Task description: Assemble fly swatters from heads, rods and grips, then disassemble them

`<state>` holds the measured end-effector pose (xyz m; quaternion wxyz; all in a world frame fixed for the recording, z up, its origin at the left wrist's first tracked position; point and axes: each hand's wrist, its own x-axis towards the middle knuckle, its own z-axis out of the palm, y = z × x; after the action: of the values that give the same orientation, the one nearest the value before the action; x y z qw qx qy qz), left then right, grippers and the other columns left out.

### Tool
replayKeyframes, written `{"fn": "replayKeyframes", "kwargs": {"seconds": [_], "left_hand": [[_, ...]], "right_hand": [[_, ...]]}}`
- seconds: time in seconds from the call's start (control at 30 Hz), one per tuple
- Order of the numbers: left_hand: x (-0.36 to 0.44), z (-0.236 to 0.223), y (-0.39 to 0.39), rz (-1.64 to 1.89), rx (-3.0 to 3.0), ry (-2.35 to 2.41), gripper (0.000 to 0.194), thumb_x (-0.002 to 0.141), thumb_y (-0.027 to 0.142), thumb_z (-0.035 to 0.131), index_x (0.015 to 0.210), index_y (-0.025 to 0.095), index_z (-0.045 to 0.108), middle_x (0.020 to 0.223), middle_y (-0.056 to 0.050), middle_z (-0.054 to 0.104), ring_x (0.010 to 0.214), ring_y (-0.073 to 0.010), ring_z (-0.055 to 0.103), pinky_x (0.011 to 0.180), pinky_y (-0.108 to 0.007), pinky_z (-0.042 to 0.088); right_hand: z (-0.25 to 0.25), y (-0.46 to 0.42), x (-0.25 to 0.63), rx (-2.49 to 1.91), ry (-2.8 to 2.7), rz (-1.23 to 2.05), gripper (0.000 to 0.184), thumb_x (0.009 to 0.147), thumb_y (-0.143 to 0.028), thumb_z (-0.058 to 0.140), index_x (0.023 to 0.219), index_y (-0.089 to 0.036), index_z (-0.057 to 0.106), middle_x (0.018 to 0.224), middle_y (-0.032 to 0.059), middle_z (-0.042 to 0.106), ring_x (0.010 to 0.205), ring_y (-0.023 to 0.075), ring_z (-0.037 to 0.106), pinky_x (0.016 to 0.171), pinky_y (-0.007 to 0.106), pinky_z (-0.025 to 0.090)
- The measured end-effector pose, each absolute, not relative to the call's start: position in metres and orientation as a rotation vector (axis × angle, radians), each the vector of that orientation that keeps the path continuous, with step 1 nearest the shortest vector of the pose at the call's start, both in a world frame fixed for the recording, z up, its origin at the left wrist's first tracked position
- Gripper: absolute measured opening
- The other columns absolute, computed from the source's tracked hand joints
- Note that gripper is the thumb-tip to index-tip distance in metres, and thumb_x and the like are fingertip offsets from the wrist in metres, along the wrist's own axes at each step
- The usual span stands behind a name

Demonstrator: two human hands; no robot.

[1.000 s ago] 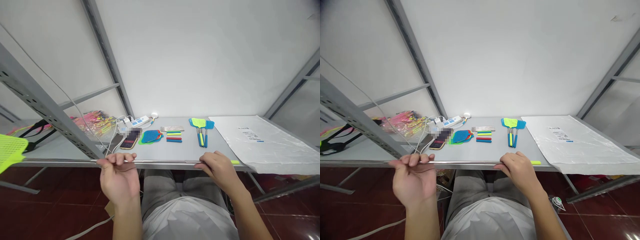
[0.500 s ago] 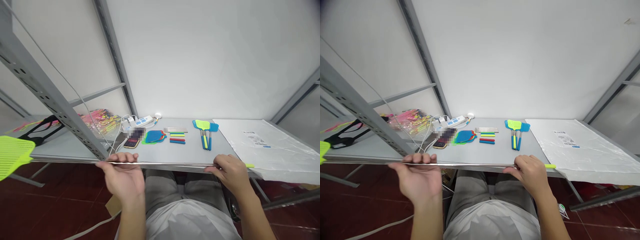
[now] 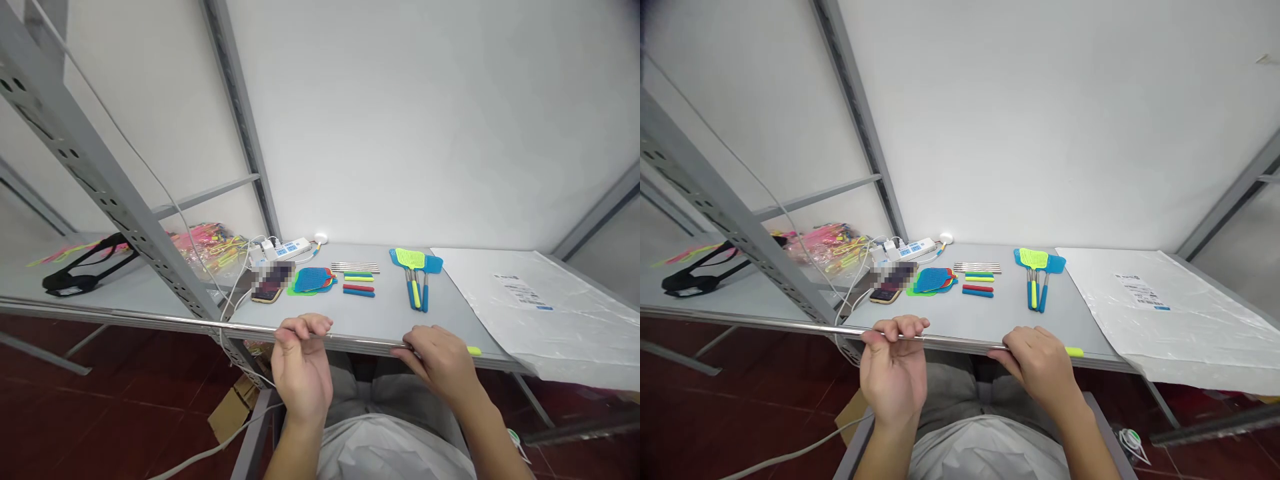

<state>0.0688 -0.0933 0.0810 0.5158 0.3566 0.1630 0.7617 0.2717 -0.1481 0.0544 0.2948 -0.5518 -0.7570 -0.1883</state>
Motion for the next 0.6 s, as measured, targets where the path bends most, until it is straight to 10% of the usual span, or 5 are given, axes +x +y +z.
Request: {"fn": "replayKeyframes", "kwargs": {"seconds": [0.6], "left_hand": [[0.054,0.085,-0.07,1.869,0.856,0.448,0.035,0.092,0.052,0.053,0.084,0.019,0.06,0.076,-0.001,0.061,0.07,-0.0159,0.061,0.076,-0.036,0.053]], "right_hand": [[0.056,-0.162,0.312,-1.586,-1.774,-0.328,0.017,0.095,-0.036,0.054,0.091,-0.021,0.06,0.077,0.0037,0.059,0.069,0.0176,0.056,0.063,0.028,0.038]]}}
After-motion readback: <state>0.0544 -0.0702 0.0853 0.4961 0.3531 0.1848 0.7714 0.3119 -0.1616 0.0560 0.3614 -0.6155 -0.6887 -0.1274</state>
